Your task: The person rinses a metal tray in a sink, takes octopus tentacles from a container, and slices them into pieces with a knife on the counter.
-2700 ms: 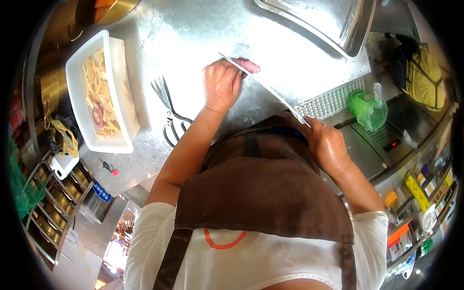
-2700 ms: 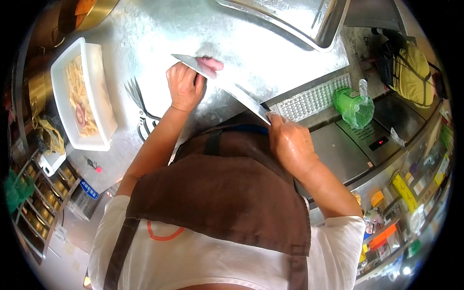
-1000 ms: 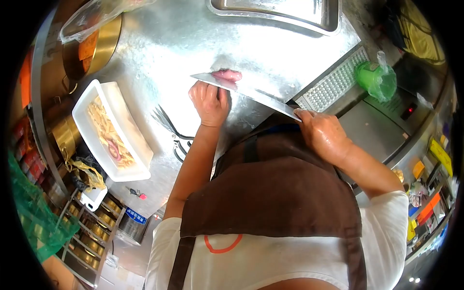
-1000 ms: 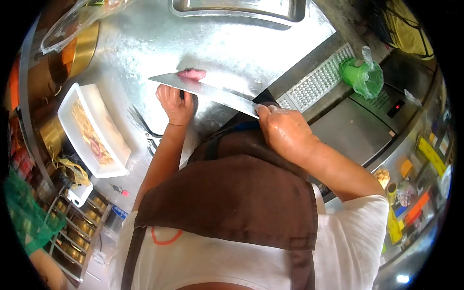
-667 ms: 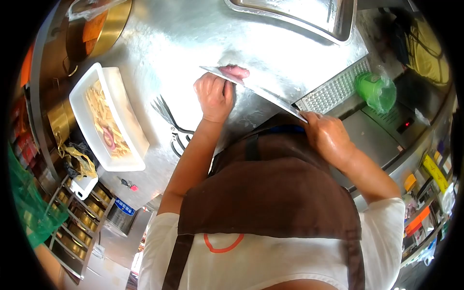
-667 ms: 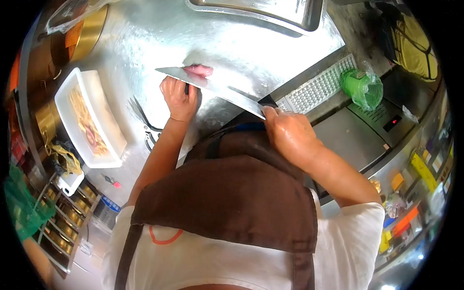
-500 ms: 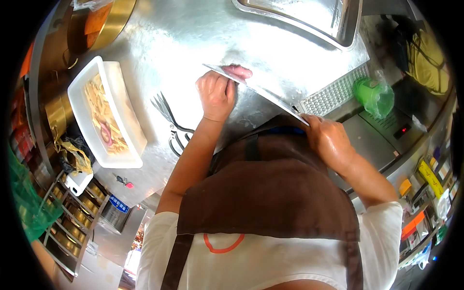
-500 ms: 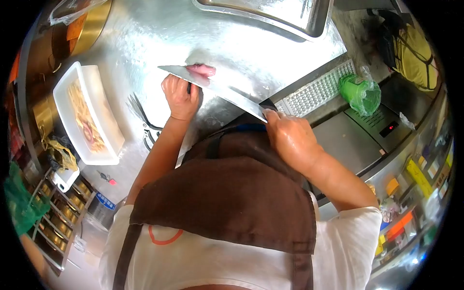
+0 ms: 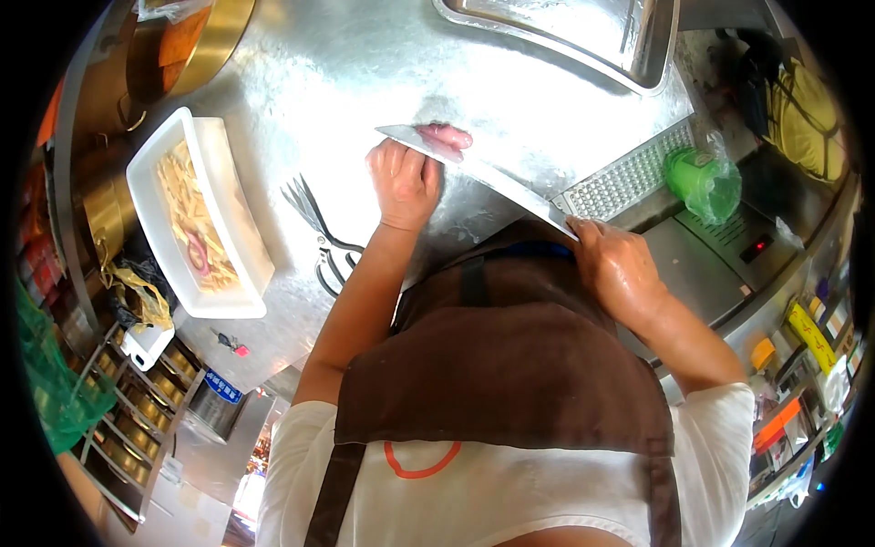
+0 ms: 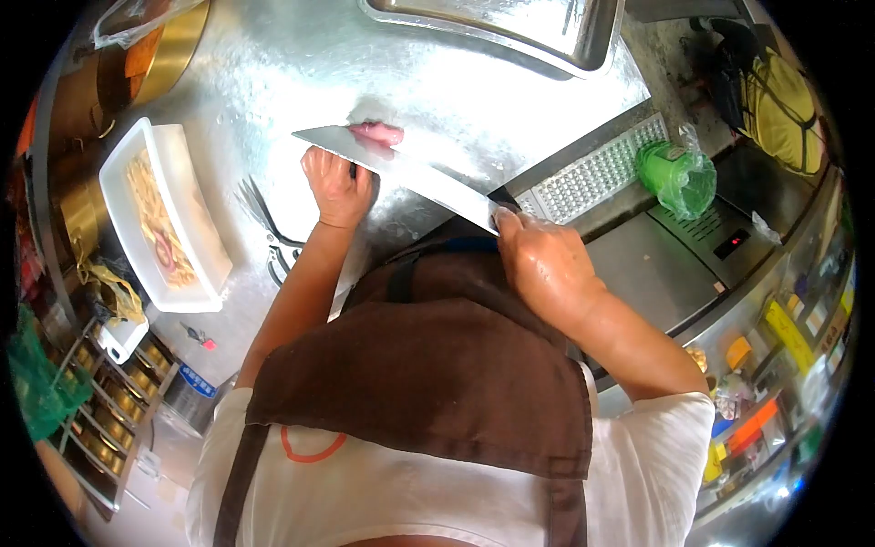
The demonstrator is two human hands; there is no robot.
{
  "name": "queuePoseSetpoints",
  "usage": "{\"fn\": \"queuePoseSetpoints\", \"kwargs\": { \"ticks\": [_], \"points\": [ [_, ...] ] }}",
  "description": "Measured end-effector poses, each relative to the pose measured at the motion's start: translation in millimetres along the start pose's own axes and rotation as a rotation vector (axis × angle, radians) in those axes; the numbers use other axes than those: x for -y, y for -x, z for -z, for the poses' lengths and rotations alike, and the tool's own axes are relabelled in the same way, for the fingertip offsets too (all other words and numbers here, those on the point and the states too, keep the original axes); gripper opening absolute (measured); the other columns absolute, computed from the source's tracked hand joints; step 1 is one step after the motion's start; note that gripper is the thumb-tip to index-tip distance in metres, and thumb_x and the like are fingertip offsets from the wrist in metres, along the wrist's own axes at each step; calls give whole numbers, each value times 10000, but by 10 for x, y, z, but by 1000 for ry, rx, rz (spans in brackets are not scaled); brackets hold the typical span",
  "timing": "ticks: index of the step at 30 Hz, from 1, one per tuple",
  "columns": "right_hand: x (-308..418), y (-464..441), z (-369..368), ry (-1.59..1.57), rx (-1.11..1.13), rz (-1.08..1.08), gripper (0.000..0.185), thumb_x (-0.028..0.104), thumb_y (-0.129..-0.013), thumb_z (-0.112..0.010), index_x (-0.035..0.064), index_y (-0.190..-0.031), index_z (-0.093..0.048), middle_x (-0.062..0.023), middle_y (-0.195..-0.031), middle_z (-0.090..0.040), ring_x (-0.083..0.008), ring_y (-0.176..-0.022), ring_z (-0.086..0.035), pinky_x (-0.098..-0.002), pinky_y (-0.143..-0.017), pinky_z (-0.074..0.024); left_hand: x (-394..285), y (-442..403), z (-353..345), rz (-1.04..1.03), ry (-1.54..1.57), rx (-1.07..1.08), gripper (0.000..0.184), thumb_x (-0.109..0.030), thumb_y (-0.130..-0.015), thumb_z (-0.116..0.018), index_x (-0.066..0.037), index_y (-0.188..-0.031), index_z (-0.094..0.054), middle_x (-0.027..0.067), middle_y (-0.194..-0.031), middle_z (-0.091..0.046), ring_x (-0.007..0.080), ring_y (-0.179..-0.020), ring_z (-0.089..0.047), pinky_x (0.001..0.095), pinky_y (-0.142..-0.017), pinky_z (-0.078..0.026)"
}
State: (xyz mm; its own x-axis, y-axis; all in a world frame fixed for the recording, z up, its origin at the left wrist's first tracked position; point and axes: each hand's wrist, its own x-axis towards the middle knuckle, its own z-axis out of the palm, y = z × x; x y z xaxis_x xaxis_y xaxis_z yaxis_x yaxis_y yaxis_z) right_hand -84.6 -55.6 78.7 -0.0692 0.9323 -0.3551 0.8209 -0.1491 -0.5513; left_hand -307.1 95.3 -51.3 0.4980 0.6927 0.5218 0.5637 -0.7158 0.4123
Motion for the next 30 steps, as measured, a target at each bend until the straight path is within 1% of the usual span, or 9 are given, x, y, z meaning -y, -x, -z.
{"fn": "queuePoseSetpoints", "kwargs": {
  "ticks": [5,7,10,14,16,22,26,28,30],
  "points": [
    [2,-2,-2,17,19,-16,169,87,-904,-445,-12,-991,-551,-217,-779,-607,-386,-686,-609,-465,-605,-483,17,34,-7,-7,10,2,159,14,-669,-637,-49,-804,-581,80,-810,-551,287,-726,-532,394,-615,-392],
    [-1,-15,7,15,30,-8,172,82,-902,-444,-15,-995,-552,-215,-774,-608,-383,-679,-611,-463,-606,-487,54,138,-10,69,40,113,296,-40,-704,-632,-29,-998,-597,142,-968,-581,340,-896,-528,439,-791,-382],
    [14,-36,26,22,51,-26,174,71,-885,-452,-16,-996,-556,-209,-764,-609,-379,-676,-614,-459,-605,-490,45,111,7,75,76,123,291,-29,-692,-637,-33,-981,-604,137,-960,-585,329,-896,-531,428,-790,-384],
    [-42,-58,7,32,22,24,185,57,-864,-464,-19,-1004,-557,-207,-765,-613,-374,-679,-619,-455,-606,-494,48,111,-4,82,51,105,283,-15,-676,-644,-32,-957,-613,125,-934,-586,318,-894,-533,416,-789,-384],
    [-41,-81,28,64,68,1,203,44,-846,-475,-25,-1019,-554,-211,-774,-616,-377,-681,-618,-453,-605,-495,11,11,16,41,55,37,180,19,-654,-660,-55,-792,-572,82,-835,-555,294,-775,-543,407,-651,-413],
    [-5,-278,27,2,41,81,205,36,-837,-485,-30,-1021,-546,-216,-772,-619,-384,-669,-616,-452,-595,-495,14,20,7,54,68,10,195,13,-655,-668,-58,-807,-569,78,-860,-558,293,-794,-548,406,-681,-427],
    [45,-429,9,31,94,73,190,48,-842,-501,-23,-1011,-549,-211,-749,-616,-387,-654,-612,-455,-575,-493,49,46,-6,54,94,26,195,17,-659,-663,-60,-810,-568,73,-861,-558,291,-795,-549,407,-685,-429],
    [73,-455,26,48,72,60,174,63,-853,-516,-18,-1003,-551,-206,-724,-610,-388,-640,-607,-458,-556,-488,64,90,-11,70,107,50,235,-17,-675,-681,-29,-901,-616,99,-887,-575,299,-851,-542,402,-759,-391],
    [61,-405,100,57,76,70,171,70,-858,-520,-16,-1002,-553,-206,-721,-611,-385,-635,-608,-459,-555,-487,36,63,12,72,102,44,234,-17,-676,-680,-31,-900,-615,99,-888,-571,299,-853,-543,403,-758,-393]
  ]
}}
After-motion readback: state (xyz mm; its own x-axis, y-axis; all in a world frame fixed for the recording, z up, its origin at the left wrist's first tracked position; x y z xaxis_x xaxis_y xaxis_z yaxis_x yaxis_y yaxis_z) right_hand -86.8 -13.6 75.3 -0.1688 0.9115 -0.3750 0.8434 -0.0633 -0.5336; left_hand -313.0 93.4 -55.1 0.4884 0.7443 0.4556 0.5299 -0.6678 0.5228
